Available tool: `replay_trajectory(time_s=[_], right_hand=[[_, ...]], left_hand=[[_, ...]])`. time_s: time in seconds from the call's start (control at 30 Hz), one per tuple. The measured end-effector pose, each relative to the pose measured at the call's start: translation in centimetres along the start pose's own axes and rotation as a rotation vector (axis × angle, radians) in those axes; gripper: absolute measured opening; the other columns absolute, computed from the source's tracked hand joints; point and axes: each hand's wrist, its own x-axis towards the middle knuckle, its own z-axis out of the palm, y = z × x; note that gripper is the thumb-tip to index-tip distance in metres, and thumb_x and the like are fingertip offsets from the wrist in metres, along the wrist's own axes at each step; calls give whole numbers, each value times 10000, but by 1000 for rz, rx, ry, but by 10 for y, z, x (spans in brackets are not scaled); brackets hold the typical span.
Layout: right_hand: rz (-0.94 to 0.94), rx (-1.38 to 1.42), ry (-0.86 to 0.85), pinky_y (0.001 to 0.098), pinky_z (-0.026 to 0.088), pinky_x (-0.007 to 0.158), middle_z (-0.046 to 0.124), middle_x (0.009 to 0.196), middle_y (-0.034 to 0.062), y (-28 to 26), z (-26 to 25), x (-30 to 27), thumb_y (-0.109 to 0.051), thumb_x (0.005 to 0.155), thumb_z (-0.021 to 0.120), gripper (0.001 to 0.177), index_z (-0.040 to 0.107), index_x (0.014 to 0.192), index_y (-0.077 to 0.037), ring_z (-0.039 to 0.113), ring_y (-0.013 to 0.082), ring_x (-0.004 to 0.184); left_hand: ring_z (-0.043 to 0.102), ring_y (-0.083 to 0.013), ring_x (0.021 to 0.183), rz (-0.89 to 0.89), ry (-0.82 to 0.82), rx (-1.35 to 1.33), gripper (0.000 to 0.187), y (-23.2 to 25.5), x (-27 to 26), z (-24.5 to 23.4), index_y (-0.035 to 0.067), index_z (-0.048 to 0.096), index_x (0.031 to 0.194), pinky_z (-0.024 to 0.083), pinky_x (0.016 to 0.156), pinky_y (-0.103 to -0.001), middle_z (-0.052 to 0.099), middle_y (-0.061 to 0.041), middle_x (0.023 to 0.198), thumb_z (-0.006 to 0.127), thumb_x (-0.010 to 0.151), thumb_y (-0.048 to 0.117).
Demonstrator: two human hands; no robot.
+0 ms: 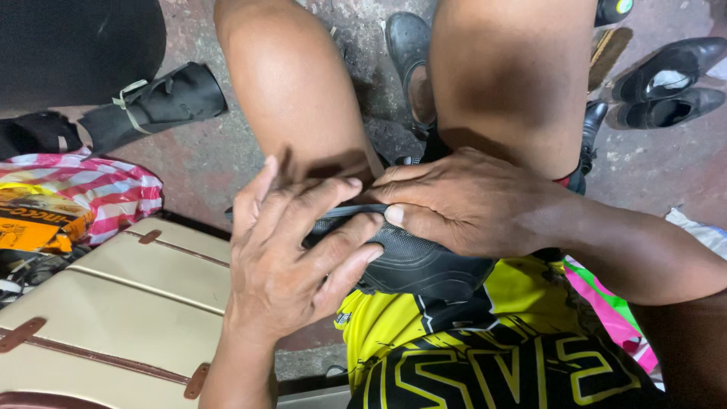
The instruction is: The person sits on the floor and repairs a black shoe by pressing the sole to the upper. They use a hammer to tap the sole and then insert a white paper-like material into the shoe's opening.
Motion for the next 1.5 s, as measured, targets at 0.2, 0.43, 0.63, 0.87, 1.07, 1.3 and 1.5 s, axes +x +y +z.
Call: replay_trajectory(time_s=[0.2,0.43,0.63,0.87,1.07,1.3,1.5], right_hand=[[-15,-25,-20,426,494,988,627,1411,135,-4,-2,4,-286,1018,445,452,597,1378,-59,655,307,1188],[-54,6,-20,419,530,914,656,1341,132,-4,1,7,-248,976,465,464,590,1375,-47,692,304,1096],[-52,2,-44,402,554,842,680,1281,88,-7,-6,7,-227,943,510,438,612,1329,-47,726,289,994],[-107,-11,-46,404,542,882,669,1348,83,-1,-6,4,-264,990,531,448,616,1380,-59,712,280,1060],[-119,-62,-68,416,516,877,643,1334,82,0,-3,5,-286,970,532,455,613,1353,-53,685,266,1092],[-69,-34,-93,397,532,931,636,1354,61,-5,-6,9,-313,979,511,434,629,1325,-80,675,239,1132],[-210,-4,-113,418,471,1031,600,1433,138,9,-13,-1,-352,1026,520,531,530,1469,-61,620,290,1263]], left_hand=[[664,-259,1103,4,-22,-38,286,-5,4,-3,144,749,1042,337,1204,-555,676,-62,1226,843,845,329],[656,-295,1131,56,-30,4,268,-5,4,-1,115,715,929,380,1169,-544,677,-84,1224,842,860,342],[715,-210,1012,40,133,-73,390,-11,-2,10,123,657,1018,478,1147,-494,718,-42,1100,912,852,366],[701,-254,984,-80,88,-34,555,-7,4,3,74,691,1100,510,1055,-456,710,-64,1022,888,746,454],[695,-235,949,-117,62,-18,454,-5,9,2,123,728,1005,527,1016,-424,703,-28,954,885,739,456],[690,-246,919,-112,-4,-40,392,-6,13,-6,110,759,992,504,915,-394,708,-27,934,875,752,397],[697,-225,917,-110,45,-90,364,-14,12,-6,115,753,952,510,973,-405,716,-18,935,890,732,371]])
